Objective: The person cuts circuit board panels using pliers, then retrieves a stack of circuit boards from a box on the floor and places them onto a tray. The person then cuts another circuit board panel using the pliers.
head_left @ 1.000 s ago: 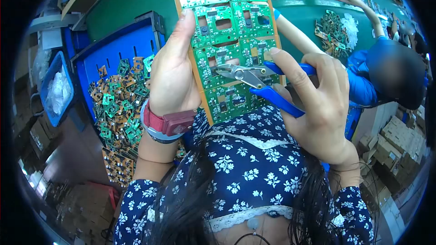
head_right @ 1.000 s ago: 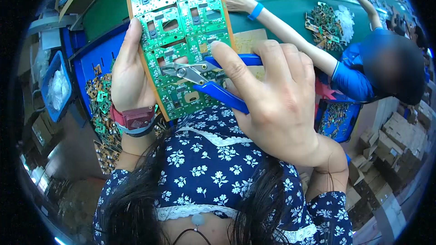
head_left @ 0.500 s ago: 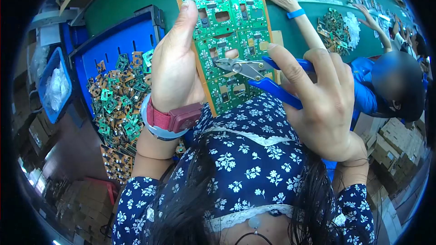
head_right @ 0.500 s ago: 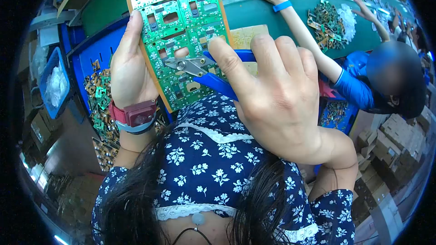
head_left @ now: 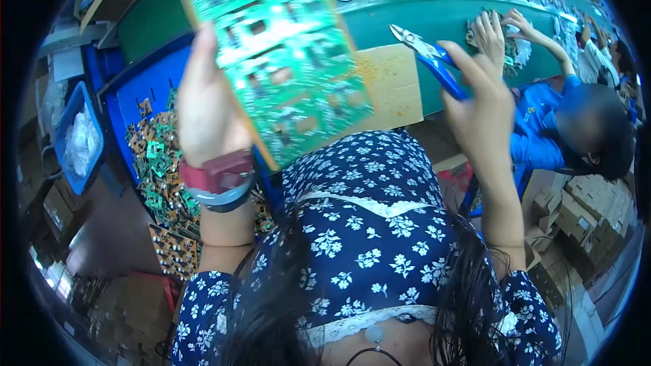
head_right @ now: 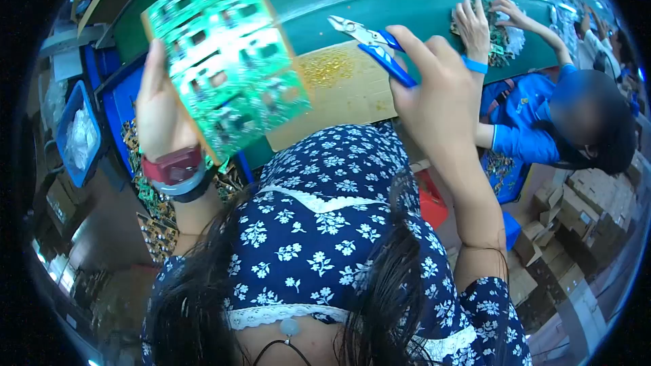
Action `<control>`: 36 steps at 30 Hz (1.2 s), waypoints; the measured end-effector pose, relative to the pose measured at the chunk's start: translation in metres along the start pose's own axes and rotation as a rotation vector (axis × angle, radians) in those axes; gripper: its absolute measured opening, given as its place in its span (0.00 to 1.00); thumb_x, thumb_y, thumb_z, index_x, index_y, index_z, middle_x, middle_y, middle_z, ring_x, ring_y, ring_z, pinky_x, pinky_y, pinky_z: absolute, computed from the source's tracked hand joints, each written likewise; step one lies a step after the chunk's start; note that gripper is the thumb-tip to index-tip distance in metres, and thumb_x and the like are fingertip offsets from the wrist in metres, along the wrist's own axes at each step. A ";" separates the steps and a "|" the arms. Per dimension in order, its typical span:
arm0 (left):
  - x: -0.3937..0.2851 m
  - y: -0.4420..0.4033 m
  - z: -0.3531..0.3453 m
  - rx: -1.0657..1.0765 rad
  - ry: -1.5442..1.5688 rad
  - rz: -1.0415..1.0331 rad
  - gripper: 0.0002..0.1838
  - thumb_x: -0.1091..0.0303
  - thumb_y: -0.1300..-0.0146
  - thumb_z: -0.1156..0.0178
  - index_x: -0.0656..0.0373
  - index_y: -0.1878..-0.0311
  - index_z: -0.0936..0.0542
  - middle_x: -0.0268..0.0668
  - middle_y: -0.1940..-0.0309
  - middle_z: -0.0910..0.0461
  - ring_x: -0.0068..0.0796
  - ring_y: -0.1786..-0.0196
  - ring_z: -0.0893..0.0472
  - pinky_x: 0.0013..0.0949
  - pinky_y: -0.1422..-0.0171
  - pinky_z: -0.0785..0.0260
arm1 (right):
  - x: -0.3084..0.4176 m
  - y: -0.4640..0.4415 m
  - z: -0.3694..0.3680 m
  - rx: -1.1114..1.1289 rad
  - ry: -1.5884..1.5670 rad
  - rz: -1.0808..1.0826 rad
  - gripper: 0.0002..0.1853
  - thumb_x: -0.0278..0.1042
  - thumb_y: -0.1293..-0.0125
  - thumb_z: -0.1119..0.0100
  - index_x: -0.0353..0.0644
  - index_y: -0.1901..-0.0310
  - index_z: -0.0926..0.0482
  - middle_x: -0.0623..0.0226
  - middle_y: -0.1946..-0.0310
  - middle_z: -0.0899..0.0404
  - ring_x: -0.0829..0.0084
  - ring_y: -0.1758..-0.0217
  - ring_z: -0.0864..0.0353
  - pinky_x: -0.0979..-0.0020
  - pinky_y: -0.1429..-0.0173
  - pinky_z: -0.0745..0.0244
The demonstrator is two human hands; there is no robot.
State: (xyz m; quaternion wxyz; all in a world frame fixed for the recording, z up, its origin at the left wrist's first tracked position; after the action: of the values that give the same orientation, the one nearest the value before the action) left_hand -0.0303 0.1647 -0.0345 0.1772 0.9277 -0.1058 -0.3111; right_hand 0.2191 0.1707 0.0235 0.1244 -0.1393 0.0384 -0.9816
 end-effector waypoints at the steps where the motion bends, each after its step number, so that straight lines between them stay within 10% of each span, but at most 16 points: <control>1: -0.007 -0.001 0.012 0.012 0.006 0.007 0.25 0.51 0.24 0.60 0.61 0.37 0.32 0.42 0.44 0.24 0.36 0.49 0.20 0.38 0.51 0.24 | -0.022 0.001 -0.022 0.061 0.072 -0.065 0.22 0.26 0.49 0.36 0.51 0.49 0.19 0.60 0.70 0.25 0.60 0.65 0.21 0.64 0.59 0.26; 3: -0.026 0.000 0.021 0.243 0.140 -0.011 0.26 0.53 0.24 0.61 0.61 0.33 0.36 0.46 0.37 0.30 0.46 0.39 0.25 0.50 0.34 0.33 | -0.061 0.005 -0.071 0.171 0.166 -0.166 0.19 0.32 0.48 0.37 0.53 0.51 0.18 0.59 0.69 0.23 0.58 0.62 0.20 0.61 0.59 0.24; 14: -0.057 0.016 0.047 0.136 0.001 -0.113 0.26 0.54 0.24 0.60 0.63 0.34 0.36 0.48 0.37 0.30 0.48 0.39 0.25 0.50 0.36 0.31 | -0.061 0.015 -0.161 0.301 0.411 0.000 0.20 0.33 0.44 0.41 0.46 0.48 0.19 0.59 0.66 0.22 0.63 0.59 0.19 0.63 0.53 0.24; 18: -0.043 0.017 0.041 -0.175 -0.215 -0.170 0.22 0.59 0.27 0.53 0.64 0.38 0.32 0.45 0.45 0.25 0.38 0.49 0.20 0.37 0.51 0.24 | -0.014 0.031 -0.106 0.774 -1.476 -0.575 0.30 0.49 0.31 0.50 0.33 0.35 0.34 0.58 0.62 0.24 0.66 0.57 0.20 0.71 0.56 0.26; 30: -0.004 0.024 -0.044 -0.042 -0.673 -0.325 0.31 0.75 0.36 0.43 0.62 0.33 0.45 0.40 0.50 0.25 0.24 0.56 0.21 0.24 0.61 0.22 | 0.051 0.033 -0.030 0.672 -1.397 -0.300 0.37 0.51 0.40 0.36 0.31 0.38 0.32 0.57 0.62 0.26 0.63 0.60 0.25 0.69 0.53 0.31; 33: 0.001 0.028 -0.055 0.009 -0.675 -0.346 0.33 0.75 0.36 0.42 0.60 0.31 0.48 0.40 0.49 0.25 0.24 0.55 0.21 0.24 0.61 0.22 | 0.065 0.013 0.022 0.052 -0.212 0.230 0.37 0.36 0.53 0.26 0.40 0.39 0.28 0.57 0.60 0.28 0.61 0.57 0.28 0.66 0.53 0.33; 36: 0.005 0.033 -0.057 0.034 -0.658 -0.293 0.35 0.75 0.36 0.42 0.59 0.31 0.49 0.39 0.49 0.26 0.24 0.54 0.21 0.24 0.60 0.22 | 0.072 0.010 0.035 -0.048 -0.157 0.219 0.38 0.28 0.58 0.25 0.45 0.39 0.26 0.58 0.59 0.29 0.60 0.56 0.29 0.66 0.53 0.33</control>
State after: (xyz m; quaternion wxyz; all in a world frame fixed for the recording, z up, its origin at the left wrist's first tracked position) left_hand 0.0054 0.1483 0.0181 0.0715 0.7861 -0.0282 -0.6133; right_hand 0.1646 0.1409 0.0747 0.2302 -0.2137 0.0672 -0.9470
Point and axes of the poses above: each hand's wrist, its own y-axis away from the middle knuckle, its own z-axis out of the back of the hand, x = y × z, the point moved 8 cm from there along -y, towards the middle knuckle
